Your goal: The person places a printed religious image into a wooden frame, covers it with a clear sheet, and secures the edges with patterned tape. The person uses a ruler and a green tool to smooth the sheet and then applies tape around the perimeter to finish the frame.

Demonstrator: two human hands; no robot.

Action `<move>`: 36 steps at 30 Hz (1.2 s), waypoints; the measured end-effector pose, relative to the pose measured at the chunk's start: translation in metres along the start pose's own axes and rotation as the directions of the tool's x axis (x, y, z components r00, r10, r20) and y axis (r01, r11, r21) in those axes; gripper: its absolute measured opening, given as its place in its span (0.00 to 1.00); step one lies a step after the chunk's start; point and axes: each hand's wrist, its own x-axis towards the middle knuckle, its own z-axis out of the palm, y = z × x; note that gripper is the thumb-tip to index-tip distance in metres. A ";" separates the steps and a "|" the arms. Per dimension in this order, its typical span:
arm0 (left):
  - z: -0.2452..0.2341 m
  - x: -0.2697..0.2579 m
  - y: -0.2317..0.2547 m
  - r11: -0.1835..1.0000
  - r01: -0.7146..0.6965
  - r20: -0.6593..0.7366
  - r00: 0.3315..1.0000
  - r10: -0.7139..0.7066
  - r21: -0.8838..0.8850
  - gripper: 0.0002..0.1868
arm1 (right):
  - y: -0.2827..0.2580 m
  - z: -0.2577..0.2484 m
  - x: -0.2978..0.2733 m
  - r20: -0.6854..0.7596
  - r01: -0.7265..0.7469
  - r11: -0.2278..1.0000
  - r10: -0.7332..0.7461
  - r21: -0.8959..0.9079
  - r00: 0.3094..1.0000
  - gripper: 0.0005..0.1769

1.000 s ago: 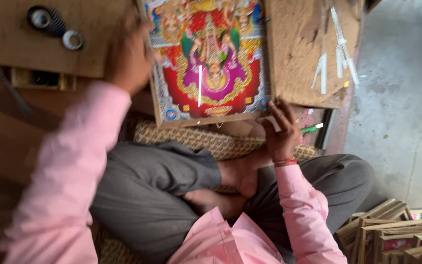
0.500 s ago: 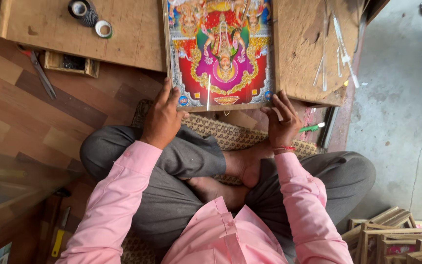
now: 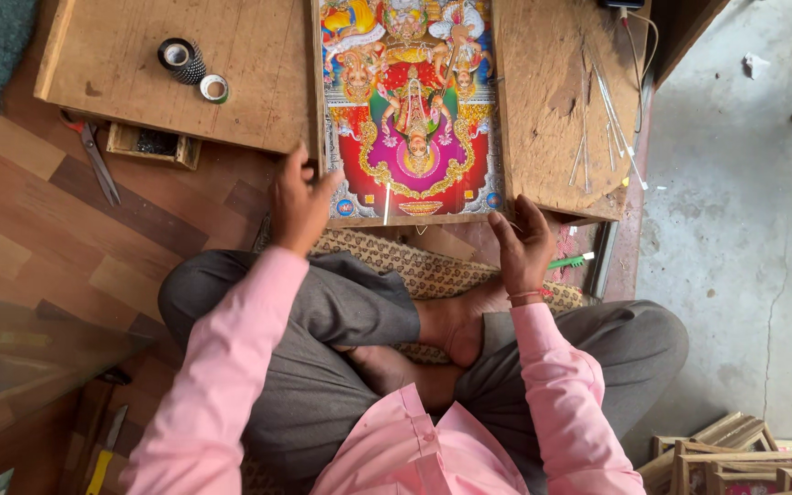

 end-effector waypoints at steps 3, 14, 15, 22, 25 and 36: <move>0.022 0.040 -0.006 0.996 0.030 -0.107 0.994 -0.020 0.088 0.42 | -0.004 0.005 0.001 -0.041 -0.006 1.000 0.006 0.000 0.999 0.30; 0.033 0.150 0.026 0.767 0.151 -0.021 0.984 -0.176 0.623 0.22 | -0.072 0.061 -0.088 0.389 -0.590 0.793 0.501 0.151 0.773 0.36; 0.039 0.163 0.029 0.757 0.117 -0.015 0.990 -0.140 0.643 0.21 | -0.077 0.071 -0.091 0.482 -0.640 0.739 0.491 0.211 0.725 0.39; 0.088 0.227 0.027 0.753 -0.112 0.183 0.983 -0.012 0.648 0.16 | -0.073 0.149 -0.094 0.732 -0.805 0.543 0.443 0.240 0.517 0.47; 0.107 0.239 0.027 0.767 -0.291 0.270 0.950 0.159 0.572 0.23 | -0.064 0.180 -0.088 0.773 -0.805 0.539 0.389 0.250 0.500 0.47; -0.039 0.064 0.020 0.834 -0.509 0.219 0.857 0.467 0.212 0.38 | -0.046 0.025 -0.027 0.097 0.100 0.807 -0.053 -0.581 0.994 0.29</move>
